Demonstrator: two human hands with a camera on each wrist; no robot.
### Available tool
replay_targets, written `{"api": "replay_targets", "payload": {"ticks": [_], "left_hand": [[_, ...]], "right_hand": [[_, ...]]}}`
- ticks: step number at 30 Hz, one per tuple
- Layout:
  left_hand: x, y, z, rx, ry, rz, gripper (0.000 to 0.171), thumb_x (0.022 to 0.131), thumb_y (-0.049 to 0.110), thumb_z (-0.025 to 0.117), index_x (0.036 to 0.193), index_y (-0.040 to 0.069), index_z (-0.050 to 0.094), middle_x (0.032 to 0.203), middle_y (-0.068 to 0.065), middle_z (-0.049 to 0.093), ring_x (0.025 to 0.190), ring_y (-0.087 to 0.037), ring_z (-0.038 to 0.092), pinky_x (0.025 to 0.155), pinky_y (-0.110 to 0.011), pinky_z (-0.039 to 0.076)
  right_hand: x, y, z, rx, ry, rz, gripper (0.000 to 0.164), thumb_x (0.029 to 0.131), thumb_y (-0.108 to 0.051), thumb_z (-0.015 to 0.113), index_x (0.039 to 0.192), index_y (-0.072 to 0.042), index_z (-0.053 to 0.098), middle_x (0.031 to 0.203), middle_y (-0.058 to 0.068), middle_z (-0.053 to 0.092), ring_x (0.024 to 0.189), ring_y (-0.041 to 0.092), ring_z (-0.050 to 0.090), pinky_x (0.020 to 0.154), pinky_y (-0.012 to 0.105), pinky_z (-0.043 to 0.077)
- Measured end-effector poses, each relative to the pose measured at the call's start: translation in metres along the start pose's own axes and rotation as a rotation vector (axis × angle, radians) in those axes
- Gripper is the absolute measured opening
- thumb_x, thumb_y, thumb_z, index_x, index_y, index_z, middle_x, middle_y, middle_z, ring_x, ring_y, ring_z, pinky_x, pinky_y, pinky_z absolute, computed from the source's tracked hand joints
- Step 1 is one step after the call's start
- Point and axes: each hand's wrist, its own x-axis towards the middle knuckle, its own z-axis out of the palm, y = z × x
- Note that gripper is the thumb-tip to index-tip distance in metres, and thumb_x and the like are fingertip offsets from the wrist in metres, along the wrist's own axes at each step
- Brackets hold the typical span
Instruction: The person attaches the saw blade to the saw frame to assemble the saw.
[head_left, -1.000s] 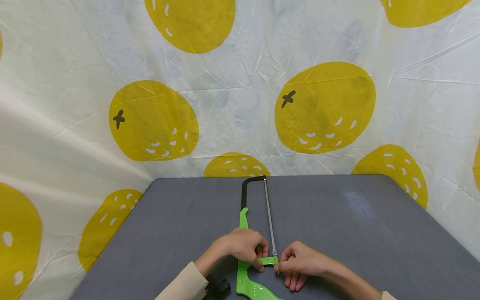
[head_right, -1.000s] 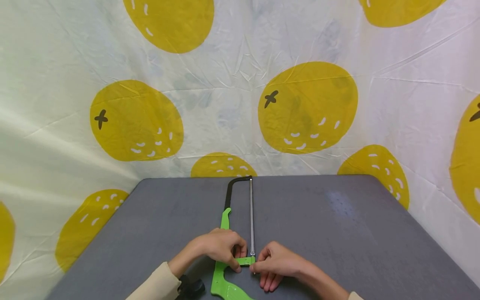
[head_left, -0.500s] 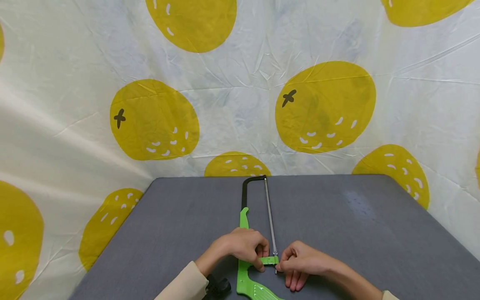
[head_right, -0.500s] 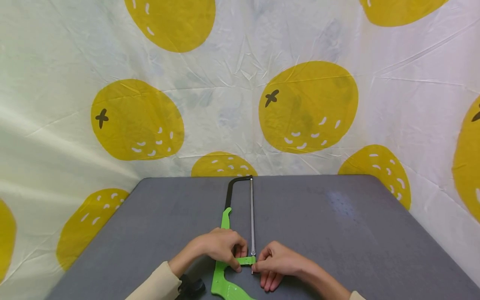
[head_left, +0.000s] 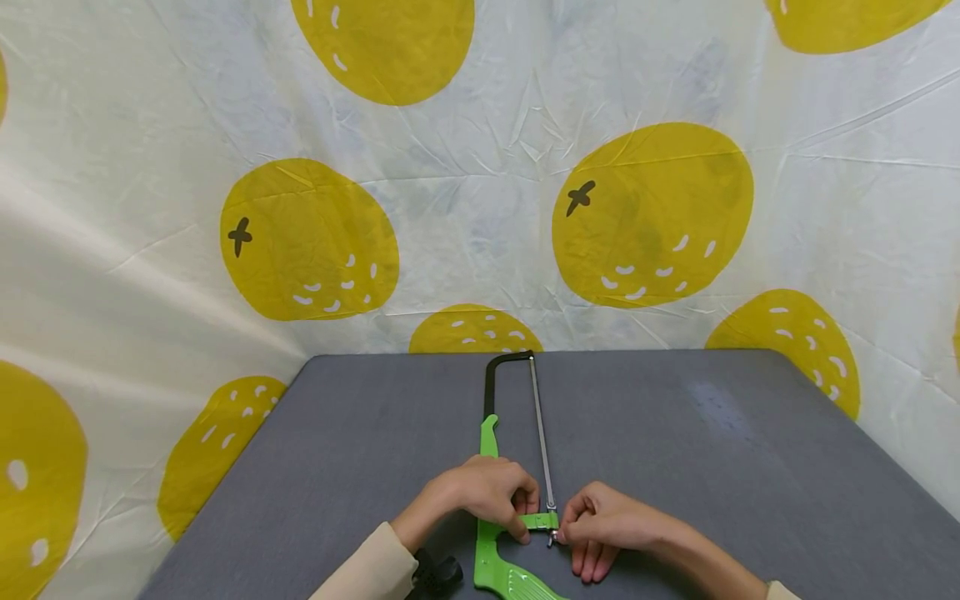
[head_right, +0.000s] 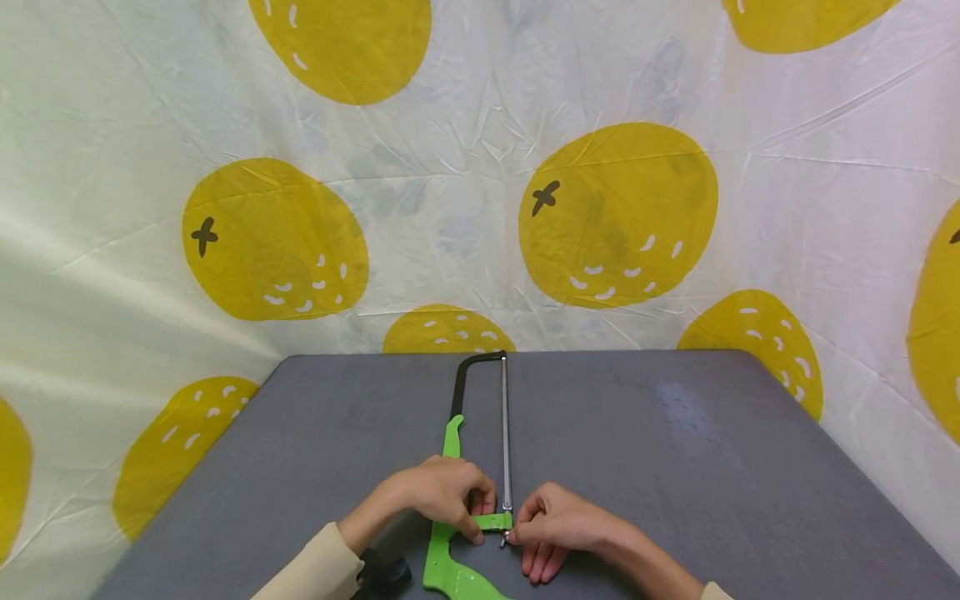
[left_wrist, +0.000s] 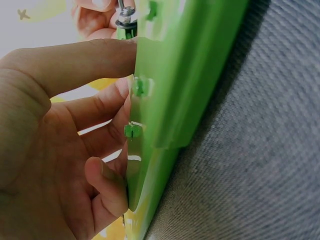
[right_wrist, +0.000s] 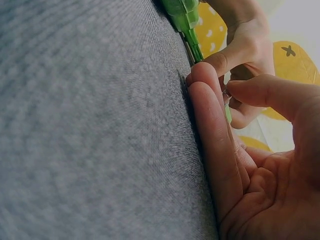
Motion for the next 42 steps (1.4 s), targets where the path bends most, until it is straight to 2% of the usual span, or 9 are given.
{"api": "replay_targets", "payload": {"ticks": [9,23,35,42], "left_hand": [[-0.0006,0.0006,-0.0007,-0.007,-0.010,-0.001,0.022,0.081,0.037,0.087,0.083,0.034,0.066,0.073,0.020,0.059,0.063,0.000,0.054,0.058,-0.022,0.044],[0.0009,-0.0003,-0.0009,-0.014,-0.013,0.005,0.021,0.082,0.038,0.087,0.084,0.035,0.066,0.074,0.020,0.060,0.064,0.001,0.055,0.059,-0.021,0.044],[0.0002,-0.0006,0.0007,-0.013,-0.011,0.006,0.021,0.082,0.037,0.087,0.084,0.034,0.066,0.074,0.020,0.059,0.064,0.001,0.054,0.059,-0.021,0.044],[-0.0004,-0.0002,0.0003,-0.009,-0.007,0.006,0.021,0.081,0.037,0.087,0.084,0.034,0.066,0.073,0.020,0.059,0.063,0.001,0.054,0.059,-0.021,0.044]], "right_hand": [[-0.0001,0.0003,-0.0018,0.010,-0.016,-0.003,0.018,0.093,-0.012,0.060,0.095,0.003,0.071,0.066,0.000,0.072,0.056,0.004,0.070,0.051,0.022,0.056],[-0.0002,0.0014,-0.0013,-0.011,0.003,-0.018,0.016,0.092,-0.012,0.062,0.093,0.002,0.069,0.065,0.002,0.071,0.056,0.006,0.070,0.050,0.023,0.056],[-0.0001,0.0027,0.0000,-0.018,0.007,-0.027,0.018,0.091,-0.009,0.061,0.093,0.007,0.069,0.064,0.001,0.070,0.055,0.006,0.070,0.049,0.023,0.055],[-0.0002,0.0017,0.0001,-0.008,0.001,-0.028,0.015,0.090,-0.008,0.061,0.093,0.005,0.068,0.064,0.000,0.070,0.055,0.005,0.070,0.049,0.022,0.055]]}}
